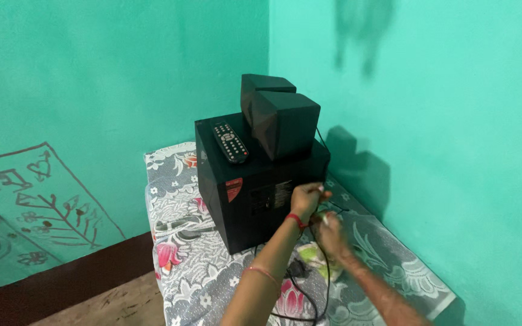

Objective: The person wipes a black remote control with a green cloth, then cleans the surface of a black speaker system. The person proceeds to wipe the wire mesh and plastic casing of a standing electric fan.

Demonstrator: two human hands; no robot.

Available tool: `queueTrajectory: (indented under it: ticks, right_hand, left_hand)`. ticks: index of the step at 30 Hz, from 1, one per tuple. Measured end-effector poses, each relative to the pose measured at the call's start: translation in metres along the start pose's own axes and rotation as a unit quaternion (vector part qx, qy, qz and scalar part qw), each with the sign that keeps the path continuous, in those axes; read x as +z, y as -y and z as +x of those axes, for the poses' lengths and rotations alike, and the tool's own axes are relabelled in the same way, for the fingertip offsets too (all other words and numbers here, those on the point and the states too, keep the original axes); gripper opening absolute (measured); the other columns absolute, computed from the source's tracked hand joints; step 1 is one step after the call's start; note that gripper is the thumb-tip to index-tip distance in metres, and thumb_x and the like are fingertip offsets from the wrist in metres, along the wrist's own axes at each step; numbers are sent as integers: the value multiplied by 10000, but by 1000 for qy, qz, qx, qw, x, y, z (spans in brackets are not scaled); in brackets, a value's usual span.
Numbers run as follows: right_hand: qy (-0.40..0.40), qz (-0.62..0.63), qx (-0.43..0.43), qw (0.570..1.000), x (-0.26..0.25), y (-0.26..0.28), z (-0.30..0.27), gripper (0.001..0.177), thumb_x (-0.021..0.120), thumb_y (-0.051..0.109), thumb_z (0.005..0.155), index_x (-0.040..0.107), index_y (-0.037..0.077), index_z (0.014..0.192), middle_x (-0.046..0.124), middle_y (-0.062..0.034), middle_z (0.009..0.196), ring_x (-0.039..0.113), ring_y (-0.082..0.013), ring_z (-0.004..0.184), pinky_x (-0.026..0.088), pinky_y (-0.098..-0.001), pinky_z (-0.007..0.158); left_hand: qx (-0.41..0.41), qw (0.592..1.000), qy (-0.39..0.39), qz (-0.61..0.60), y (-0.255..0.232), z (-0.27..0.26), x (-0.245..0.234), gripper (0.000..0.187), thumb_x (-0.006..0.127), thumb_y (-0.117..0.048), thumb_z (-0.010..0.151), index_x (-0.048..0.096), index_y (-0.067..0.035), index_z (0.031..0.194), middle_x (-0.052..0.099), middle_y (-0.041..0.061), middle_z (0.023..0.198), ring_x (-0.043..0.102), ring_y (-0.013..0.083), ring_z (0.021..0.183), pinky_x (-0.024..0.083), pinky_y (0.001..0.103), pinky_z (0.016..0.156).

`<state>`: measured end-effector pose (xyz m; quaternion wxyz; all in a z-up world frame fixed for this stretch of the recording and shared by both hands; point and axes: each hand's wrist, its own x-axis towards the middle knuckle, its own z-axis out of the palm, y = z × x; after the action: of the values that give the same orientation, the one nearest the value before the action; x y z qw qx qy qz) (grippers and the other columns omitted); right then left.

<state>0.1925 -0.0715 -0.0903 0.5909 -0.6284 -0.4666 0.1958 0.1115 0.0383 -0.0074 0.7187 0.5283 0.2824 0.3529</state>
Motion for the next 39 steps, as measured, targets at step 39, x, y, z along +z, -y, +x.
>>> queueTrajectory:
  ticks: [39]
  right_hand:
    - [315,8,193,929,-45,158,-41,536,879,331,708,698,142,1176,763,-41,1060,731,-134,963,579,-324,897]
  left_hand:
    - [421,859,-101,274,-106,-110,13,288,572,12,976,719,-28,1220,768,153,1030,737,295,869,570,359,782]
